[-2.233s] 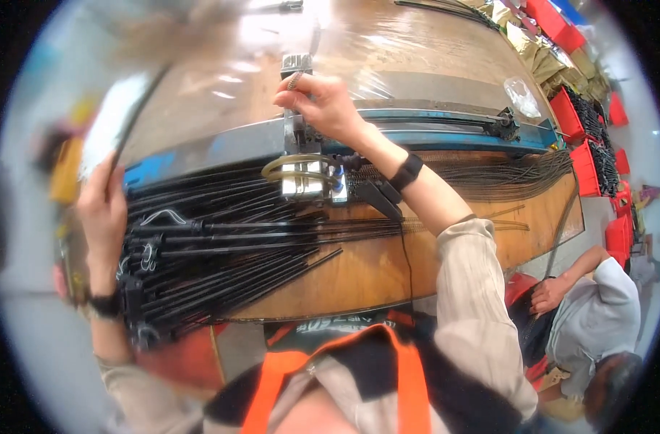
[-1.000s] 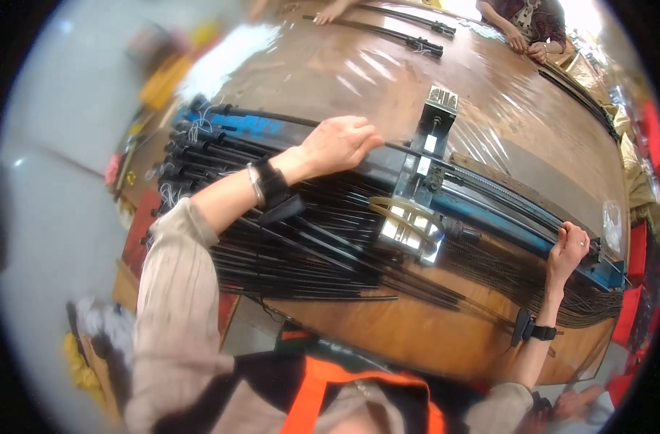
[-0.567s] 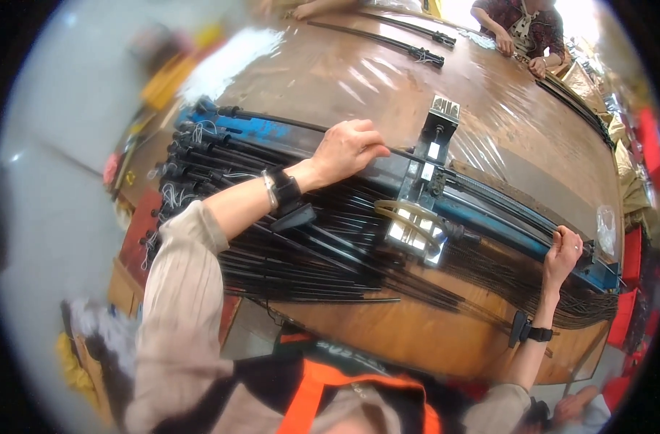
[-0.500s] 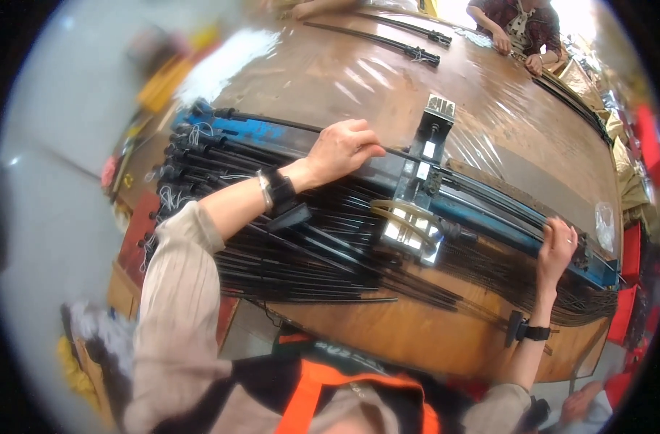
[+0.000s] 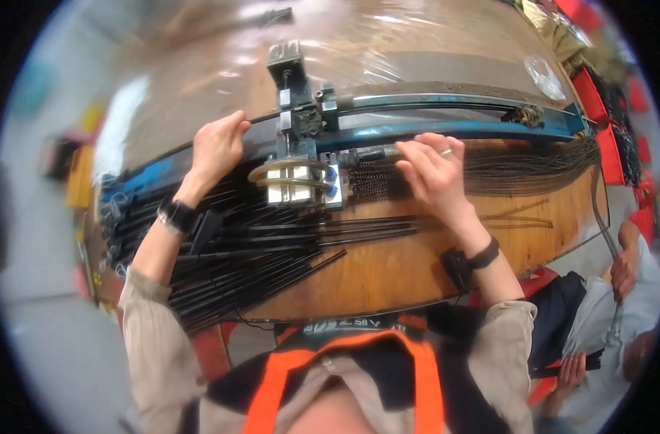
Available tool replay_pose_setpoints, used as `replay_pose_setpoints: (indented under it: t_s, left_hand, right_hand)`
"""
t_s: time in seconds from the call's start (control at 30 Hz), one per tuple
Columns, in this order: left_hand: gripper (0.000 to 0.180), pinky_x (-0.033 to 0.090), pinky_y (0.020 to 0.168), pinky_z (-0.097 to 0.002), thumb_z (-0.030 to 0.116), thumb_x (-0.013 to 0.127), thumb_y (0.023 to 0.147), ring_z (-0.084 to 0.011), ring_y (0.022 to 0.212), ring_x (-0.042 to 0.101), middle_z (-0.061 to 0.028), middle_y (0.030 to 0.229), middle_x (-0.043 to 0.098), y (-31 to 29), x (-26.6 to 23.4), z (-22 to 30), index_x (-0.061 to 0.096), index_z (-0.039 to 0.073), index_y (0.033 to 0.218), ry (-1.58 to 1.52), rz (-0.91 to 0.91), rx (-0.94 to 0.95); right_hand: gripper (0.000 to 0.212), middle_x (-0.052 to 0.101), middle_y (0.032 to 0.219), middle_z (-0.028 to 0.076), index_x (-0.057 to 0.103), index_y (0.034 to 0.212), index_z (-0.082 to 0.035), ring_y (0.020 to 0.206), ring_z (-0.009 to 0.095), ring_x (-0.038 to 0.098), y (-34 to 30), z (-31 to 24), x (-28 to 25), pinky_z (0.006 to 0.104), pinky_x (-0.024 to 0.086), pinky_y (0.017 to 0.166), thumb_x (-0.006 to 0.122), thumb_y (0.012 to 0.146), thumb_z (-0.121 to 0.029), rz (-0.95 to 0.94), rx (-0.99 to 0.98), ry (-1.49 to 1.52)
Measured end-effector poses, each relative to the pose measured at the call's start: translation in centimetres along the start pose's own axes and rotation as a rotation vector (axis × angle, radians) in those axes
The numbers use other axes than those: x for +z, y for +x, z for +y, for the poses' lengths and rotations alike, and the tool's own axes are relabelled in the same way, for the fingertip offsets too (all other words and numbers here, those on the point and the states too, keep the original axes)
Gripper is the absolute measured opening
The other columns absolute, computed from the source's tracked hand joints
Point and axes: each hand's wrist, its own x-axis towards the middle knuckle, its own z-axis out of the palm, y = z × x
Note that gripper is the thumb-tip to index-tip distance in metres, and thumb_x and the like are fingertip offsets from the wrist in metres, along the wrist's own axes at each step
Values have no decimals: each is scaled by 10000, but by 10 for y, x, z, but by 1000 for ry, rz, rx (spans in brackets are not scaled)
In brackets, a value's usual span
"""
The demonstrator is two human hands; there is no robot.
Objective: The person inserts a spring into a tube, places the tube into a machine to be pressed, and then stacks the finished assembly onto a pile.
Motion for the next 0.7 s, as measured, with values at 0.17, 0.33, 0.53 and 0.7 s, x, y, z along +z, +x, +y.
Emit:
replay_pose_setpoints:
  t_s: [0.17, 0.33, 0.53, 0.7]
  left_hand:
    - [156, 461, 614, -478, 179, 576, 919, -391, 730, 609, -176, 749, 621, -2, 1, 5, 549, 64, 816, -4, -9, -2]
    - [139, 462, 627, -453, 167, 586, 904, -353, 716, 610, -139, 740, 616, -4, 9, 1, 545, 78, 805, 64, 73, 79]
    - [82, 487, 644, -398, 173, 602, 898, -268, 729, 635, -58, 757, 626, 9, 15, -8, 568, 109, 860, 144, 169, 311]
    - [96, 477, 723, -392, 179, 617, 892, -244, 842, 630, -42, 854, 633, -10, -13, -112, 618, 129, 974, 401, 307, 415]
  right_hand:
    - [222, 682, 932, 92, 657, 1079, -62, 910, 259, 630, 12, -14, 19, 383, 437, 813, 666, 862, -106, -28, -18, 110]
    - [235, 650, 951, 122, 628, 1101, -39, 834, 287, 622, 8, -19, 34, 365, 480, 719, 619, 866, -46, -177, 163, 446]
    - [169, 611, 869, 118, 615, 982, -24, 742, 300, 596, 3, -28, 19, 391, 477, 648, 665, 827, -70, -258, 418, 662]
    - [165, 580, 778, 70, 614, 906, -62, 695, 266, 573, -53, -72, -2, 384, 454, 606, 691, 760, -65, -346, -47, 128]
